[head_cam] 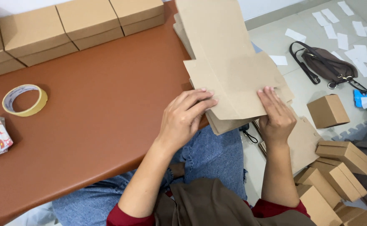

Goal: Assembling a cardboard box by folding its flaps and applying a decorative sticker.

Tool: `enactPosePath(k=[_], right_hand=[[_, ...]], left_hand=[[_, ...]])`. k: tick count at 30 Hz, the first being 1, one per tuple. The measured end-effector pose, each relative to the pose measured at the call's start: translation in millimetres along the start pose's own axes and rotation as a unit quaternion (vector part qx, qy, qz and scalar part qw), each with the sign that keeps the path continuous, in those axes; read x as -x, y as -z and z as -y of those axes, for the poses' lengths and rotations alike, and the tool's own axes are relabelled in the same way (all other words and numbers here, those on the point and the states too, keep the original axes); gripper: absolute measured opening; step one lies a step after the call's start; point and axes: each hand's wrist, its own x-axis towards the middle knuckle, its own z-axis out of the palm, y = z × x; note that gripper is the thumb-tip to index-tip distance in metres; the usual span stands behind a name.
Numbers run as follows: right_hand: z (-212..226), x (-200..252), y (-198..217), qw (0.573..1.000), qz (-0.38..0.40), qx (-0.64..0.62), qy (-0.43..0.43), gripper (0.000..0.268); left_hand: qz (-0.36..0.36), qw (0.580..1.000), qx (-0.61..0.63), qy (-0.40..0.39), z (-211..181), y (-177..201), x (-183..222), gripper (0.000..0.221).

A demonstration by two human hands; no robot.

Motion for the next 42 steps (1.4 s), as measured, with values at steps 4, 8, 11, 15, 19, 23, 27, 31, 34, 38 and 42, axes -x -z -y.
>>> enactPosePath(k=[4, 8, 11, 15, 19, 23, 27, 31, 34, 38, 42], right_hand=[[-0.6, 7.2, -4.3, 0.991, 0.128, -0.017, -0.018, 0.038], [-7.9, 1.4, -4.1, 0.993, 0.103, -0.056, -0.034, 0.041], [-1.9, -2.9, -2.5, 0.982, 0.160, -0.093, -0.022, 0.042], [-1.9, -35.2, 16.5, 0.938, 0.300, -0.174, 0.001, 0.064], [-60.5, -72.4, -11.2, 0.837, 0.452, -0.304, -0.041, 0.069], [-69.1, -111.8, -68.1, 0.844, 0.509, -0.164, -0.040, 0.069], [-76.5, -143.3, -125.3, 0.826, 0.544, -0.149, 0.004, 0.073], [-53.2, -176.6, -133.7, 0.819, 0.547, -0.139, -0.099, 0.079], [-49.0, -183.3, -151.0, 0.822, 0.560, -0.073, -0.077, 0.077], [-43.5, -184.2, -155.1, 0.805, 0.588, -0.046, -0.066, 0.084], [-45.9, -179.6, -155.6, 0.814, 0.573, -0.066, -0.065, 0.084]], left_hand=[[0.024, 0.999, -0.038, 0.005, 21.3, -6.2, 14.0, 0.014], [0.025, 0.998, -0.041, 0.028, 19.1, -3.5, 18.3, 0.015], [0.027, 0.998, -0.038, 0.051, 22.3, 4.3, 25.6, 0.015], [0.022, 0.996, -0.047, 0.065, 30.3, 6.6, 35.8, 0.016], [0.020, 0.997, -0.042, 0.056, 27.3, 7.9, 36.3, 0.017], [0.031, 0.996, -0.040, 0.073, 26.9, 7.9, 36.3, 0.017], [0.040, 0.994, -0.053, 0.091, 29.9, 5.0, 40.7, 0.015], [0.047, 0.992, -0.065, 0.101, 27.6, 8.7, 40.1, 0.015], [0.063, 0.986, -0.058, 0.143, 21.8, 16.9, 42.5, 0.015], [0.083, 0.987, -0.066, 0.118, 8.5, 40.6, 53.3, 0.014], [0.082, 0.988, -0.086, 0.100, 1.7, 69.7, 92.3, 0.029]])
